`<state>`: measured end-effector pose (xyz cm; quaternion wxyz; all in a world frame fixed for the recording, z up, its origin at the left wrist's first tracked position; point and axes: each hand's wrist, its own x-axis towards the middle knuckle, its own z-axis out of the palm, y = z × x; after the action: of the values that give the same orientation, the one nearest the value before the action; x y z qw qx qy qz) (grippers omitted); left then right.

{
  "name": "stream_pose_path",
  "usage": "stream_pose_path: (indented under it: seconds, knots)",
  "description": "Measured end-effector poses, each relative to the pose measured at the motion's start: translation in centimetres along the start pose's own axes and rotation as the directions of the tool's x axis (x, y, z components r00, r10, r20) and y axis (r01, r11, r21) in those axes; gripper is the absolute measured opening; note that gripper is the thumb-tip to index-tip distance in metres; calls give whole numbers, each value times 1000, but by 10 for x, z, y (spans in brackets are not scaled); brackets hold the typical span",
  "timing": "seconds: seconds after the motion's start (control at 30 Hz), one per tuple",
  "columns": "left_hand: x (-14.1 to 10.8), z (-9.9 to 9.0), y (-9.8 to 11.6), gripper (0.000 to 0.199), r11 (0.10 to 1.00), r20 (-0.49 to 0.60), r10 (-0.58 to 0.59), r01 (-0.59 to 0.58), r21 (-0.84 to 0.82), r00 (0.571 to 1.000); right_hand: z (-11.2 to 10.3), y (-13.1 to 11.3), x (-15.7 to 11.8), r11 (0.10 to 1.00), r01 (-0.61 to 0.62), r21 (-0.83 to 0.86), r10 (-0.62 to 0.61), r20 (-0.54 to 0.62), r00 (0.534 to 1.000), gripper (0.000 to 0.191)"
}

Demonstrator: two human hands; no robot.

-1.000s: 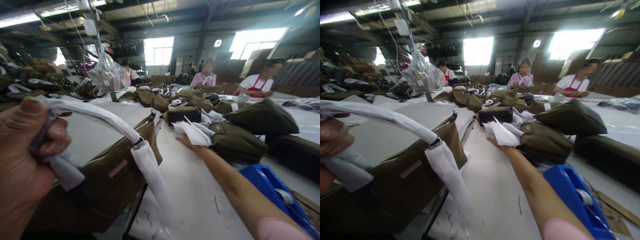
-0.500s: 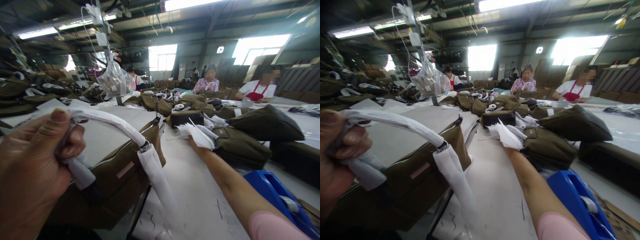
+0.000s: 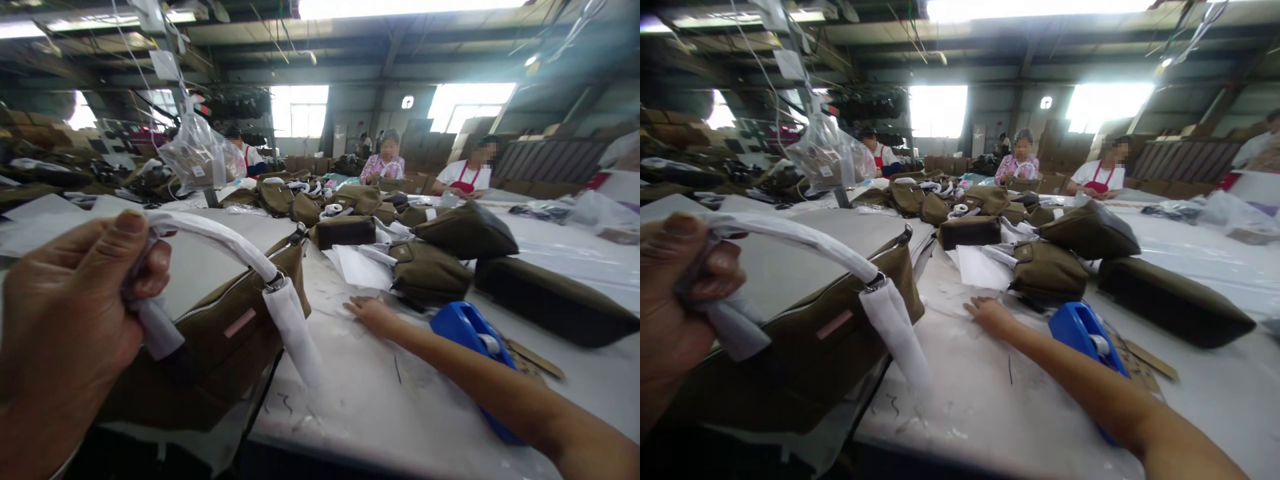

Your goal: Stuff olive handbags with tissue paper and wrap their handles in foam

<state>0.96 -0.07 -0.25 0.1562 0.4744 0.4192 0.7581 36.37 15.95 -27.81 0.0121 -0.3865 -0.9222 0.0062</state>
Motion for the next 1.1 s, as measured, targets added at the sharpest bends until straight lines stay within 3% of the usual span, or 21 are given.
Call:
stream_pose_path:
  seconds: [0.17,0.37,0.53,0.7,0.9,0.97,1.1]
  knots:
    - [-6,15,8,33,1000,43,15,-13,-27,999,-10,-7,-48,995,95,-10,-95,23,995,50]
    - [-21,56,22,28,996,105,41,-32,-87,994,-36,-4,-90,988,151,26,-153,97,983,71]
    - [-41,93,-1,23,978,201,3,40,-205,980,-67,-6,-122,994,79,82,-86,93,992,97]
    - [-75,125,-25,26,979,335,-51,113,-169,941,-81,-1,-149,989,-65,133,70,-31,997,75]
    - [-79,149,-13,28,985,401,41,30,-169,915,-81,-27,-188,976,-87,199,100,-55,994,43]
    - [-78,154,-11,29,992,481,61,-1,-124,875,-74,-42,-199,976,-40,212,51,-47,998,32]
    - [-88,164,-22,33,999,699,-48,45,23,713,-51,-66,-208,975,16,222,3,-82,997,24]
